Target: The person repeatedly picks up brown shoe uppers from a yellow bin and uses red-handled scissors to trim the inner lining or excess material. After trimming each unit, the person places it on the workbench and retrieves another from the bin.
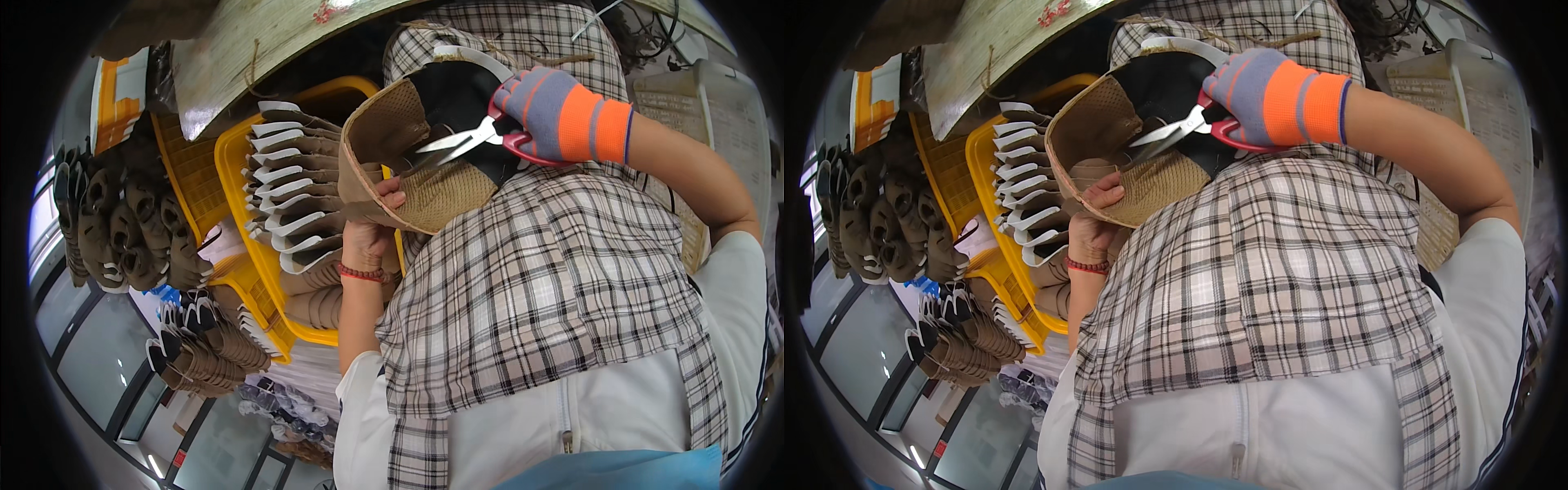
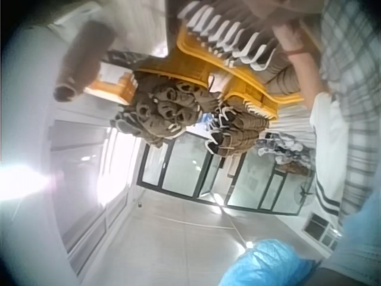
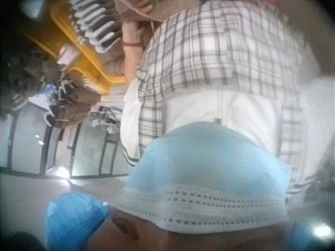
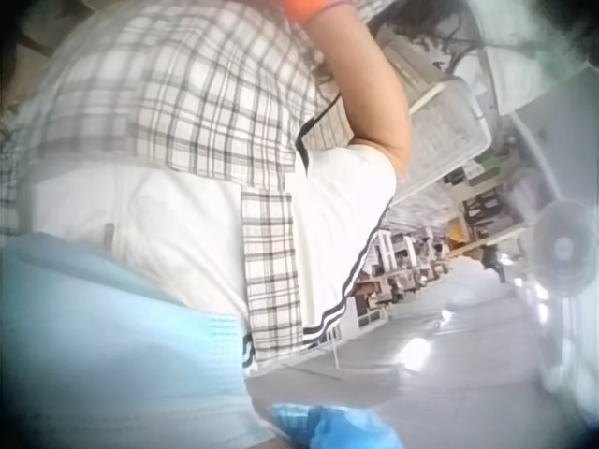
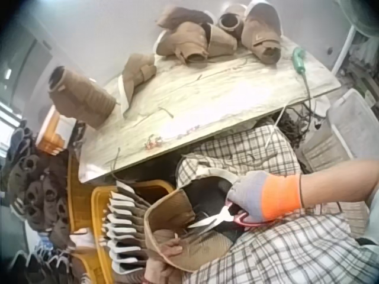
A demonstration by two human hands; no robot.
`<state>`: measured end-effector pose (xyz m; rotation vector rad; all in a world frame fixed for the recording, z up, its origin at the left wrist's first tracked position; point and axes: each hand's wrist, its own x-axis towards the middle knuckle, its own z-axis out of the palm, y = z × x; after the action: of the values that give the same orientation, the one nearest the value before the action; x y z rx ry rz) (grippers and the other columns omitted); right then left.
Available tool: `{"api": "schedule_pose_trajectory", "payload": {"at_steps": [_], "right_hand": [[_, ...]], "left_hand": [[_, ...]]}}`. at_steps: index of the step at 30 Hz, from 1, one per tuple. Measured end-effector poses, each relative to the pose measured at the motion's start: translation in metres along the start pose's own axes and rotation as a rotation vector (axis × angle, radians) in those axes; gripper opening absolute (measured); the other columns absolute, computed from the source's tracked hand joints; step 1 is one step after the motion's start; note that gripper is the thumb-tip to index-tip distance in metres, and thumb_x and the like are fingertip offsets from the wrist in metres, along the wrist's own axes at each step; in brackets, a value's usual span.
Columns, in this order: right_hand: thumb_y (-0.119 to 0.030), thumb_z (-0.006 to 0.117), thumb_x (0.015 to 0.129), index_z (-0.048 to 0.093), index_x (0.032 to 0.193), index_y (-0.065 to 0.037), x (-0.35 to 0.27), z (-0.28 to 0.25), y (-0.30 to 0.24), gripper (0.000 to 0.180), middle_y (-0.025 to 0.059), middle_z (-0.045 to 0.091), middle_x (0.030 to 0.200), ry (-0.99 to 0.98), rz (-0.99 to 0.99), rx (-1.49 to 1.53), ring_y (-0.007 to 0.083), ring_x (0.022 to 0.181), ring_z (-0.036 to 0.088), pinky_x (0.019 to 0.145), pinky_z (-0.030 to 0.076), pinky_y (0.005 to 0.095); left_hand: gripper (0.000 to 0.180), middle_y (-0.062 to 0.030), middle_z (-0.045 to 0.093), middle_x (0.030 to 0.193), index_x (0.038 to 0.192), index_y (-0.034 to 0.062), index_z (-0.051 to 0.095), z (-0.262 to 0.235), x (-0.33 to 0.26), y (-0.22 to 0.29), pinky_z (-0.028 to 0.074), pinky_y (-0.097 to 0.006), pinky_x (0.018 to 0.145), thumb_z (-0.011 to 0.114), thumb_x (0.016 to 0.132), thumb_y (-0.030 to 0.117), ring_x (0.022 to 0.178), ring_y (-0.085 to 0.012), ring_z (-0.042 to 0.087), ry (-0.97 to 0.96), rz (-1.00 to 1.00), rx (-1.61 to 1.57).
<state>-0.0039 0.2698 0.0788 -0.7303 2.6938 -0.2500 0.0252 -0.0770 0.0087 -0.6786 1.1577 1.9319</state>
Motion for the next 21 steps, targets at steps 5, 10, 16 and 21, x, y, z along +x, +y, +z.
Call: {"api": "schedule_pose_trajectory", "payload": {"at_steps": [5,10,16,21], "right_hand": [[-0.029,0.072,0.073,0.066,0.099,-0.011,-0.002,0.021,0.004,0.032,0.0054,0.066,0.082,-0.034,-0.087,0.027,0.0227,0.080,0.065,0.070,0.052,0.0332],[-0.032,0.073,0.073,0.066,0.099,-0.011,-0.009,0.014,0.007,0.034,0.0037,0.067,0.082,-0.059,0.054,0.153,0.0227,0.080,0.065,0.068,0.052,0.0342],[-0.044,0.073,0.073,0.066,0.104,-0.010,0.002,0.010,0.010,0.047,0.0075,0.066,0.088,0.129,-0.078,0.065,0.0264,0.086,0.063,0.076,0.051,0.0356],[-0.025,0.072,0.072,0.065,0.097,-0.007,0.000,0.010,0.018,0.032,0.0090,0.065,0.086,-0.017,-0.015,0.039,0.0260,0.085,0.064,0.073,0.051,0.0356]], "left_hand": [[0.038,-0.0112,0.067,0.100,0.107,-0.0053,0.064,0.007,-0.003,0.003,0.054,-0.034,0.086,0.076,0.070,-0.007,0.092,-0.0213,0.064,0.067,-0.012,-0.020],[0.040,-0.0120,0.065,0.104,0.107,-0.0058,0.064,0.004,-0.001,0.002,0.054,-0.034,0.086,0.076,0.070,-0.007,0.094,-0.0216,0.064,0.044,-0.004,-0.004],[0.042,-0.0138,0.065,0.111,0.115,-0.0065,0.061,0.015,-0.007,-0.001,0.051,-0.034,0.090,0.072,0.074,-0.004,0.099,-0.0229,0.063,0.057,0.069,0.105],[0.041,-0.0139,0.064,0.111,0.110,-0.0060,0.063,0.019,-0.006,-0.001,0.053,-0.036,0.088,0.074,0.071,-0.008,0.099,-0.0225,0.062,0.046,0.069,0.067]]}}
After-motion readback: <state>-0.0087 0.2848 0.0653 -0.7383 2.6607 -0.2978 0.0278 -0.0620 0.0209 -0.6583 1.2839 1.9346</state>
